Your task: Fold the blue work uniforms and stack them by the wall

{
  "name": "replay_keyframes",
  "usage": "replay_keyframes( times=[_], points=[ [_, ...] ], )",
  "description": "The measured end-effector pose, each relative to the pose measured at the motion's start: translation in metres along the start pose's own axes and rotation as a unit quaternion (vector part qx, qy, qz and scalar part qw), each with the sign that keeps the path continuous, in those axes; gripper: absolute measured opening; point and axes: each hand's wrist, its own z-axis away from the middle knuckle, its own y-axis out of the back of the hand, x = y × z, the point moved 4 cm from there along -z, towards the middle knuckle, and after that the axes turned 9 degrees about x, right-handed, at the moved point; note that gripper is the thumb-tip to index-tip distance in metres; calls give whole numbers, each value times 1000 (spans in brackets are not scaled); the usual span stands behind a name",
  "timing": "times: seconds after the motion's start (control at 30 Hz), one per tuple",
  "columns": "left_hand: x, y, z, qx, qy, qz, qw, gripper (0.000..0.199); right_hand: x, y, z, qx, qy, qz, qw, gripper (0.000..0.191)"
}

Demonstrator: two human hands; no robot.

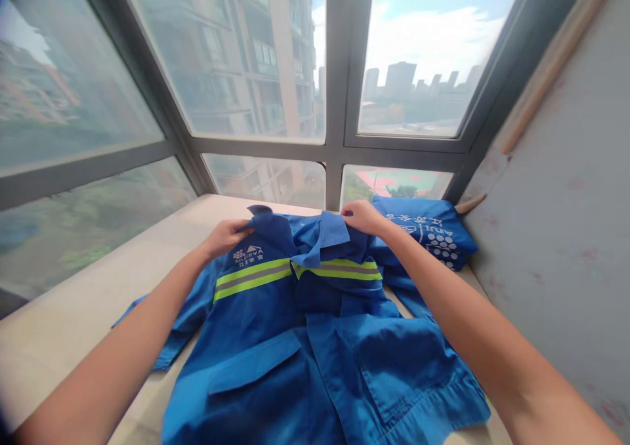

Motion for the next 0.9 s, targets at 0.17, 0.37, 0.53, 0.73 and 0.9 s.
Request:
replay_keyframes(
  times=[0.17, 0.37, 0.53, 0.73, 0.9],
  points=[
    [43, 34, 9, 68, -12, 74, 995, 50, -14, 52, -2, 204, -45, 74, 975, 32],
    [67, 21, 10, -24, -1, 101, 995, 43, -34, 50, 6, 197, -73, 179, 961, 35],
    [69, 38, 17, 73, -63, 69, 993, 36, -34, 58, 12, 210, -115, 187, 953, 36],
    [67, 49, -43, 217, -56, -89, 970, 34, -32, 59, -52, 270, -151, 178, 934, 32],
    [56, 25, -125, 189, 94, -322, 923, 47, -30, 29, -123, 148, -113, 108, 977, 50]
  ],
)
